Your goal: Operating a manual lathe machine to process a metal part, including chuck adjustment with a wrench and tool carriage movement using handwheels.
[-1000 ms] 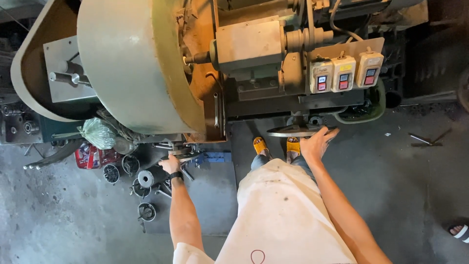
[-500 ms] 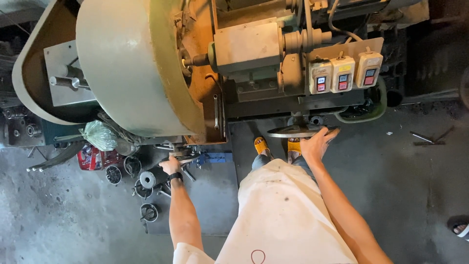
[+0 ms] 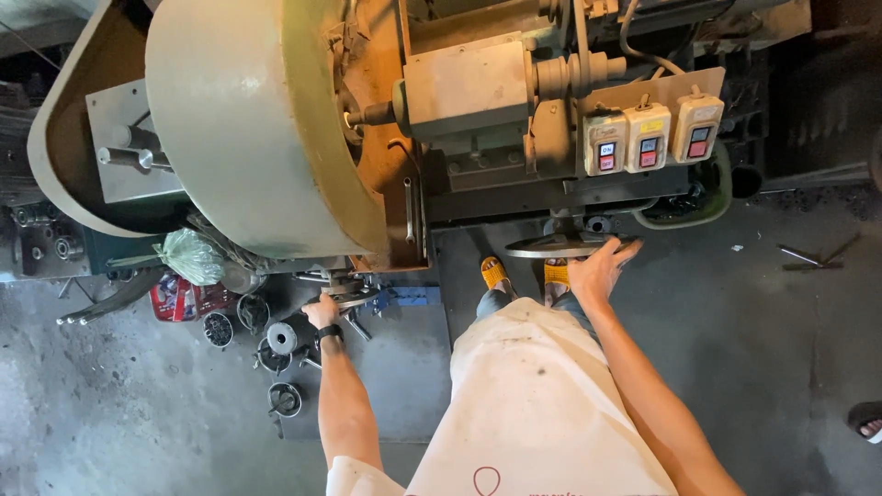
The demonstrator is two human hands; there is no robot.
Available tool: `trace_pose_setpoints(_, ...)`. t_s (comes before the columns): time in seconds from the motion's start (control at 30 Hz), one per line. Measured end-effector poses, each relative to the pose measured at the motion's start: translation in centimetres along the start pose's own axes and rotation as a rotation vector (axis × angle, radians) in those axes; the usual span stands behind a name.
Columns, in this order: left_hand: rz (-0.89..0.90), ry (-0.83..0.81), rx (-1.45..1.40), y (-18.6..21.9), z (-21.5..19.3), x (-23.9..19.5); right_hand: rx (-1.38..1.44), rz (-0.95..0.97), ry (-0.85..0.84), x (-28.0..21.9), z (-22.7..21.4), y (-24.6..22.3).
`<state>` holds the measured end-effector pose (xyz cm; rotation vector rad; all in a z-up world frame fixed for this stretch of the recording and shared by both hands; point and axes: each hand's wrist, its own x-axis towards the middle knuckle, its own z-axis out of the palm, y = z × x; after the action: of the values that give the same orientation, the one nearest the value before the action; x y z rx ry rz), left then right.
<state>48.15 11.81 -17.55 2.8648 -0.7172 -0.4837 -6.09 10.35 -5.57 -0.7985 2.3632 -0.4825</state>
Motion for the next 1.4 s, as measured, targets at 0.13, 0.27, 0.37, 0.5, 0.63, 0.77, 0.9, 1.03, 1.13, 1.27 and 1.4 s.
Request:
trace_pose_setpoints(0.13,-0.005,0.007,0.011,-0.1,0.3,0.6,0.001,-0.009,0.012,-0.1,-0.1,-0.2)
trace_pose_setpoints(0.27,-0.012,0.015,0.010,-0.1,0.2,0.6,0.001,-0.003,0.005,0.0,-0.2,-0.4)
trace_pose_setpoints(0.37,-0.012,0.004,0.018,-0.1,0.0,0.7,0.006,-0.010,0.015,0.0,-0.3,-0.6)
trace_pose_setpoints(0.5,0.002,-0.026,0.026,-0.2,-0.3,0.7,-0.032,-0.035,0.039,0.2,0.8,0.7)
trace_pose_setpoints(0.63,-0.011,-0.042,0.026,0.0,-0.4,0.4,-0.018,-0.028,0.032,0.5,1.2,1.3)
trace_pose_setpoints(0.77,-0.024,-0.031,0.014,0.0,-0.2,0.9,-0.027,-0.042,0.054,1.0,2.1,2.4)
trace_pose_setpoints(0.9,-0.037,-0.045,0.021,0.7,-1.0,-0.2,0.003,-0.028,0.027,0.8,1.8,2.0)
trace_pose_setpoints(1.03,-0.038,-0.060,0.007,0.2,-0.8,0.9,0.014,-0.039,0.041,0.2,1.0,1.0)
trace_pose_setpoints(1.13,-0.040,-0.069,0.004,0.2,-0.9,0.9,0.006,-0.046,0.055,0.3,1.2,1.2)
trace_pose_setpoints(1.27,-0.036,-0.070,-0.005,0.7,-1.3,0.0,0.001,-0.063,0.062,0.8,2.0,2.3)
trace_pose_setpoints(1.4,-0.030,-0.096,-0.002,1.6,-2.4,-1.4,-0.034,-0.072,0.077,0.9,2.4,2.8)
